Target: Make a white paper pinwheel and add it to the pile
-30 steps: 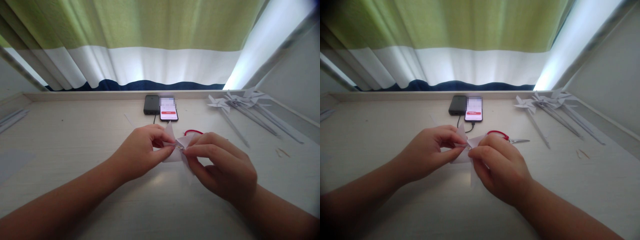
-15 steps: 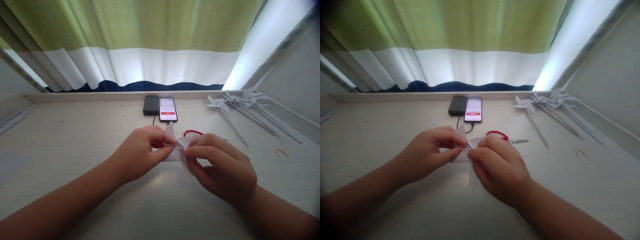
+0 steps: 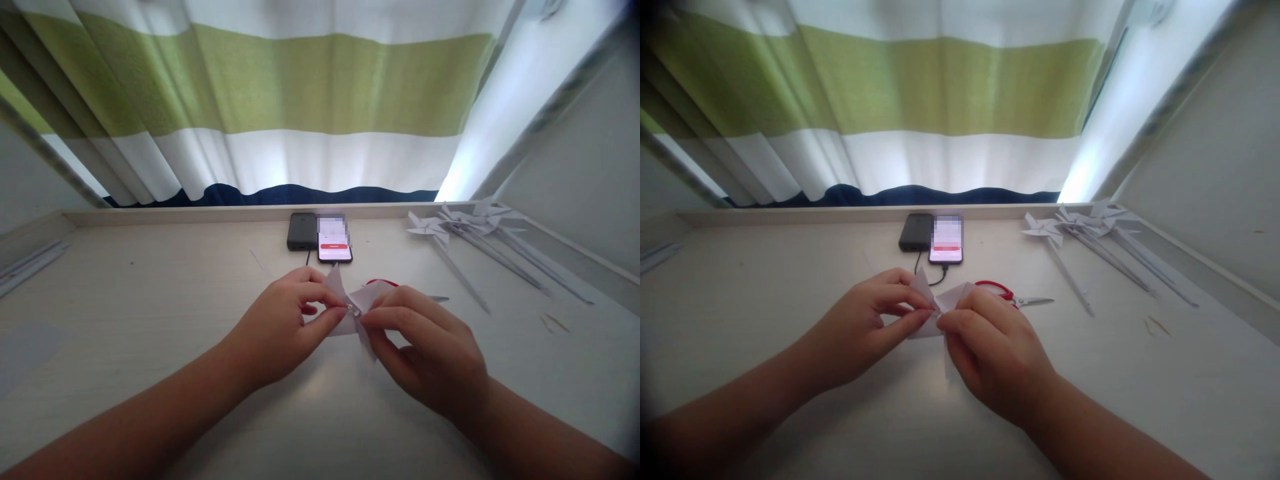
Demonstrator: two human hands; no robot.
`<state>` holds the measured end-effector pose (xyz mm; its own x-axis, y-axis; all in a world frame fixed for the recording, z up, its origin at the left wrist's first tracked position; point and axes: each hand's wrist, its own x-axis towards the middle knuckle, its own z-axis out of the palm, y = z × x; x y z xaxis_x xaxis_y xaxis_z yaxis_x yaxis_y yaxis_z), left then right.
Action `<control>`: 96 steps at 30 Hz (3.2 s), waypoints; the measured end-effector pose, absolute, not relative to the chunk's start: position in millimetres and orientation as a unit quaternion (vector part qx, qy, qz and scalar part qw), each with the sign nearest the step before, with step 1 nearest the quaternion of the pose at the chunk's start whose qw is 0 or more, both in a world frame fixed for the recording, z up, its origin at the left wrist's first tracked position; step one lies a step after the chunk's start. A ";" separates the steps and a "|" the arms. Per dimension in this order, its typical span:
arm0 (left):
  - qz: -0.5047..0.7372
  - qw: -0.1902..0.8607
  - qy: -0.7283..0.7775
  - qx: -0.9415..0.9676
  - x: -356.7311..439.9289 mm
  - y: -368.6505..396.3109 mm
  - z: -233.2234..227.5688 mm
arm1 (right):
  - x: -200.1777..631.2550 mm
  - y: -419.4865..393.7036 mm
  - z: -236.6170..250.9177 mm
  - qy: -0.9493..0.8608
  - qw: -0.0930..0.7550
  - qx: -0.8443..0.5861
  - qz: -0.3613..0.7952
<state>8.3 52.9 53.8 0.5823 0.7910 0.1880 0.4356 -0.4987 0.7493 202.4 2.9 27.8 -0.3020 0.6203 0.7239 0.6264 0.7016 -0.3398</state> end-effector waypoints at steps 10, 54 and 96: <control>0.285 0.281 0.375 0.836 7.9 52.1 54.6 | 202.0 4.0 30.1 -0.806 0.458 -0.374 -0.014; 0.295 0.352 0.375 0.805 10.6 50.0 59.6 | 200.1 2.5 39.0 -0.793 0.480 -0.372 -0.049; 0.261 0.347 0.403 0.806 10.3 46.1 64.3 | 194.5 -2.7 44.4 -0.805 0.479 -0.346 -0.058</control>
